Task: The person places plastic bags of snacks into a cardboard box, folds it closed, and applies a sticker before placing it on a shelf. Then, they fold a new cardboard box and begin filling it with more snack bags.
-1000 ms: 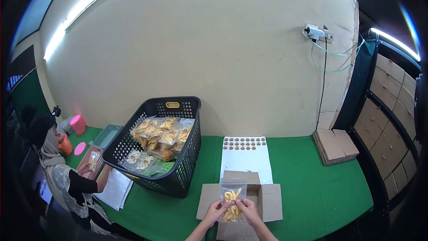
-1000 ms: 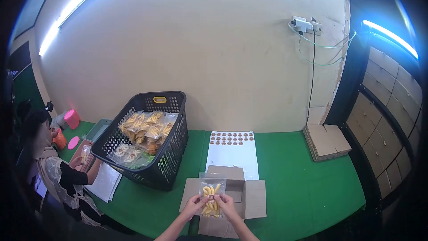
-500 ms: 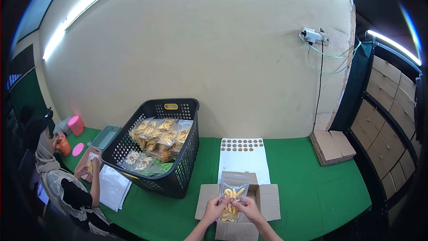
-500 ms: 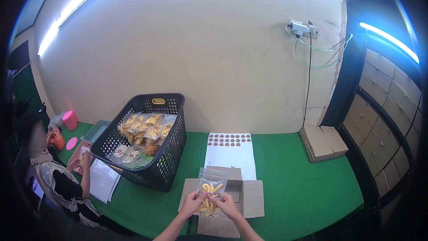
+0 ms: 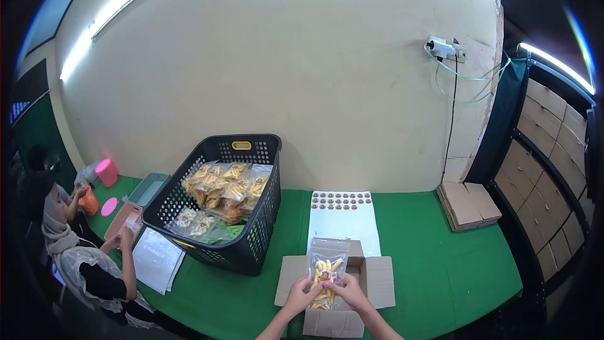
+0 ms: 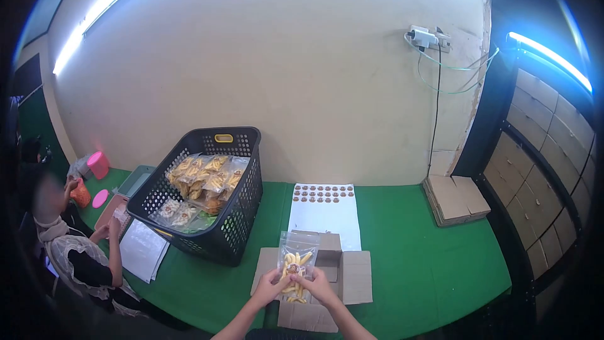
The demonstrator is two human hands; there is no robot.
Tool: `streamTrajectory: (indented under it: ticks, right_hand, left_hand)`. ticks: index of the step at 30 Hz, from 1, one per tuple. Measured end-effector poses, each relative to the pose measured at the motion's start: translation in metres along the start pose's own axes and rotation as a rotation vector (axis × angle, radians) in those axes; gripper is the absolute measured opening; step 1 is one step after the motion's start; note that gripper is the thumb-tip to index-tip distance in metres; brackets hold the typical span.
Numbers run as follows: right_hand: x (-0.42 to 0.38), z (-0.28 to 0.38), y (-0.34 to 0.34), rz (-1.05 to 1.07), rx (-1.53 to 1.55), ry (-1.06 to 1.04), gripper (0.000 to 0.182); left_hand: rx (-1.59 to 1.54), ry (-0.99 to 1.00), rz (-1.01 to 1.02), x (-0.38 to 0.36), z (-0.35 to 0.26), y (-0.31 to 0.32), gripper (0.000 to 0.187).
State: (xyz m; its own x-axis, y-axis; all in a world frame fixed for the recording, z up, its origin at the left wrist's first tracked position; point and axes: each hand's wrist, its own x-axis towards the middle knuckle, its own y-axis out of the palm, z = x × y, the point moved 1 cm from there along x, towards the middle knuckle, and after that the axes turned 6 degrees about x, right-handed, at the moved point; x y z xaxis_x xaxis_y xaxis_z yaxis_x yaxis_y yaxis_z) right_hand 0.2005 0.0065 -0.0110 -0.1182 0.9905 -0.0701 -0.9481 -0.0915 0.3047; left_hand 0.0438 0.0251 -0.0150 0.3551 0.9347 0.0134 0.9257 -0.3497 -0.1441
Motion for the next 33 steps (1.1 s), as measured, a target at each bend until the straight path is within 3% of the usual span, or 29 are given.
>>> streamTrajectory:
  ticks: [8, 13, 16, 19, 22, 24, 25, 31, 33]
  right_hand:
    - [0.005, -0.021, -0.021, 0.089, 0.044, 0.132, 0.027]
    - [0.001, -0.009, -0.012, 0.086, 0.056, 0.081, 0.030]
    - [0.004, -0.003, -0.003, 0.026, -0.020, 0.012, 0.034]
    - [0.008, 0.006, 0.008, 0.014, -0.021, -0.044, 0.037]
    - [0.010, 0.014, 0.013, 0.019, -0.076, -0.117, 0.036]
    - [0.017, 0.008, 0.008, 0.045, -0.143, -0.155, 0.036]
    - [0.016, 0.011, 0.008, 0.047, -0.157, -0.127, 0.035]
    - [0.026, 0.024, -0.007, 0.213, -0.222, 0.071, 0.033]
    - [0.032, 0.029, -0.006, 0.217, -0.272, 0.053, 0.034]
  left_hand:
    - [-0.037, 0.029, 0.117, 0.001, 0.018, -0.008, 0.031]
    - [-0.083, -0.050, 0.105, -0.003, 0.007, -0.007, 0.031]
    - [0.290, 0.153, -0.092, 0.000, -0.010, -0.003, 0.030]
    - [0.339, 0.182, -0.215, 0.007, -0.016, -0.003, 0.027]
    - [0.303, 0.183, -0.269, 0.006, -0.023, -0.001, 0.024]
    - [0.108, 0.143, -0.234, 0.010, -0.010, -0.001, 0.024]
    - [0.012, 0.122, -0.216, 0.011, -0.006, -0.003, 0.024]
    - [0.224, 0.242, -0.100, 0.016, 0.000, -0.017, 0.025]
    - [0.049, 0.174, -0.118, 0.018, 0.001, -0.015, 0.025]
